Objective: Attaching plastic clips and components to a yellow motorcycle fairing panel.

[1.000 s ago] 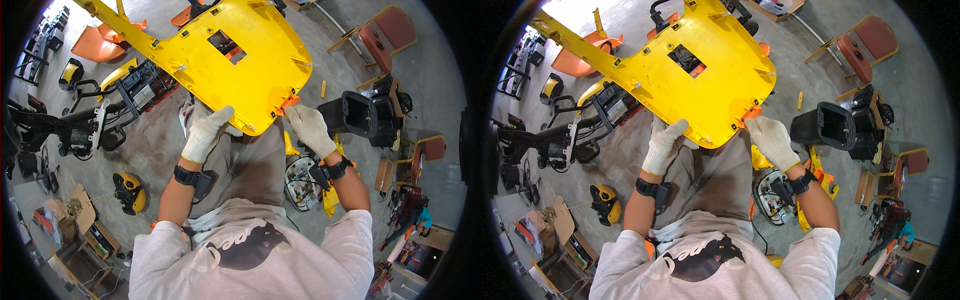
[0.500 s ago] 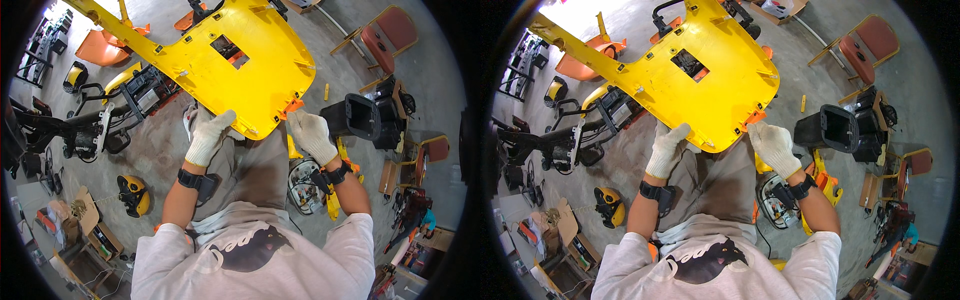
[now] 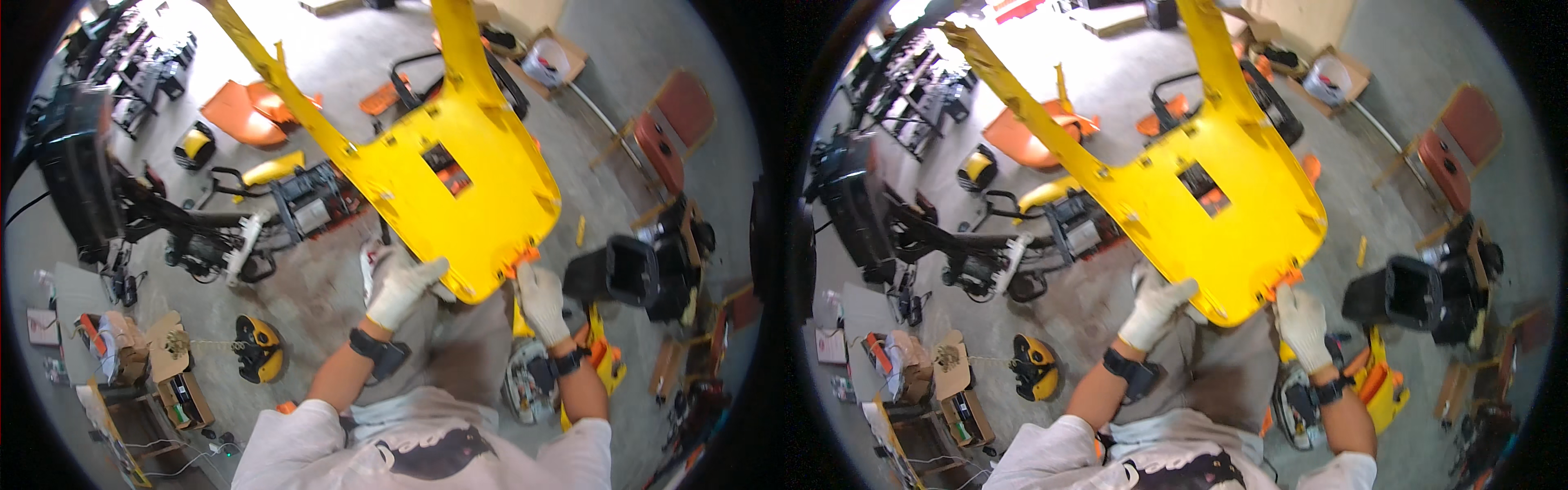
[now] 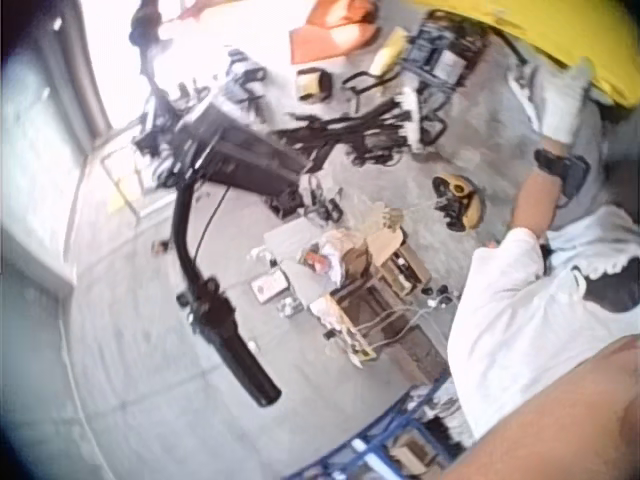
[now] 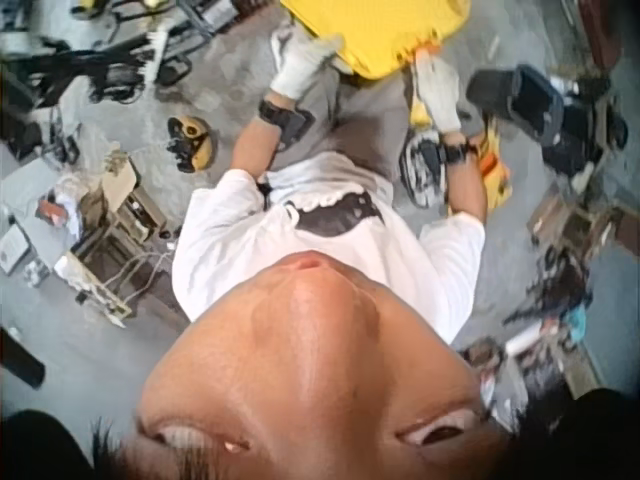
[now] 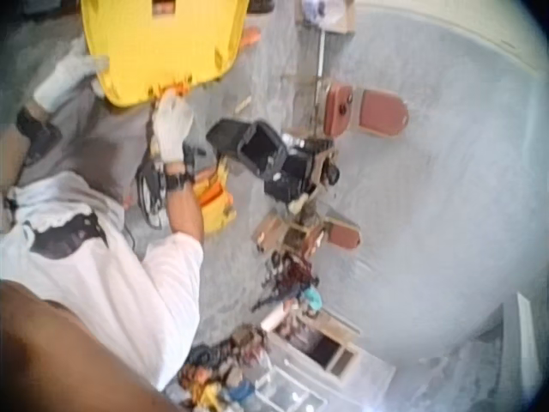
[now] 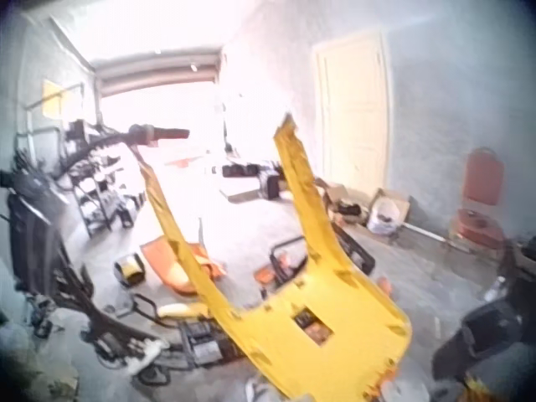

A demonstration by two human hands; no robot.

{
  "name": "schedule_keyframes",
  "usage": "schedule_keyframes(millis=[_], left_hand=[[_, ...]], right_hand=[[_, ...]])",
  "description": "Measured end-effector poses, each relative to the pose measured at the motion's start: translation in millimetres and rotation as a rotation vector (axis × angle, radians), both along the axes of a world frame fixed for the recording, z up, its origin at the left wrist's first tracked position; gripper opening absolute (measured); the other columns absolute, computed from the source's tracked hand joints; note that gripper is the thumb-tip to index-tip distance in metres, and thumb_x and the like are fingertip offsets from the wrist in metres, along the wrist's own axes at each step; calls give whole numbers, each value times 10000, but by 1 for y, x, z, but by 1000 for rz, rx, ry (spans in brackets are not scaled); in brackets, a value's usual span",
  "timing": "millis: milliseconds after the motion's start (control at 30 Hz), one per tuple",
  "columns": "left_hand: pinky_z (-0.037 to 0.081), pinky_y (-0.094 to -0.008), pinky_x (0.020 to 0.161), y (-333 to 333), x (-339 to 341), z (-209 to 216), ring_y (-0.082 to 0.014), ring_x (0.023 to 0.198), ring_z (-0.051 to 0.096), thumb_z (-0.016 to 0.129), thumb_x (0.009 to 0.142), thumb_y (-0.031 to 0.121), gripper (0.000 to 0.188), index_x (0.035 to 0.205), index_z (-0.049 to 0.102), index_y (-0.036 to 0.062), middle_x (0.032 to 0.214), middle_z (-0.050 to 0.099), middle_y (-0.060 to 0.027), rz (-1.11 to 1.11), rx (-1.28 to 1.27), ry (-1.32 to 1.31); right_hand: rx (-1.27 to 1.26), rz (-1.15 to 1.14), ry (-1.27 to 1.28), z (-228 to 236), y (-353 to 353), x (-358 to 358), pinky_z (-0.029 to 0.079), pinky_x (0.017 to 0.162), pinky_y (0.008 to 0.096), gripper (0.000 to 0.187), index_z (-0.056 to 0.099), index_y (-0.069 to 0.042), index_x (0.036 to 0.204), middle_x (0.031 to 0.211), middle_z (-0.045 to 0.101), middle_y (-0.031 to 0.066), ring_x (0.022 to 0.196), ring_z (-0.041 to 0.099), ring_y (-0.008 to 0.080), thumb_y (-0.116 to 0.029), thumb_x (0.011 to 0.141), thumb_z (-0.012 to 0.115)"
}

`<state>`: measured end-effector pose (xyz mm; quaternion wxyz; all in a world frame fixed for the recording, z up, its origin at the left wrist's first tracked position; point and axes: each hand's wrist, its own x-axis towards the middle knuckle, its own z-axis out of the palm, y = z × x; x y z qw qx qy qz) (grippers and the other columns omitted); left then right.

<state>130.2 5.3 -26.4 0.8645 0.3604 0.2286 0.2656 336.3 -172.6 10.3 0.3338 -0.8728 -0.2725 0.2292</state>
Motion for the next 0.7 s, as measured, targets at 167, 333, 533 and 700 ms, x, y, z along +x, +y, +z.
schedule_keyframes(millis=[167,333,533,700], left_hand=[[673,-432,814,1,3,-5,-323,1075,743,729,936,-19,688,1537,394,1,1381,668,-162,-2,-54,-56],[681,-444,826,5,2,-13,-331,1140,733,746,912,-29,795,1595,345,50,1418,643,-145,-92,-65,5],[699,-448,694,0,8,-11,-345,1056,757,748,923,-4,730,1557,390,24,1389,653,-171,27,-10,-111],[691,-424,602,1,5,-9,-343,970,778,731,950,15,655,1531,427,-1,1336,687,-185,-26,-48,-81]], right_hand=[[84,-107,240,2,1,-4,441,433,341,540,647,-28,733,535,576,45,421,554,147,-429,1072,520],[125,-165,372,-3,-2,0,423,423,302,527,641,-32,758,547,568,25,412,518,125,-432,1086,539],[251,-214,421,-13,-8,-7,428,450,281,499,640,-48,796,582,573,2,449,516,101,-438,1095,551],[494,-281,468,-29,-26,-13,443,460,273,470,664,-33,856,599,590,9,458,521,104,-423,1099,568]])
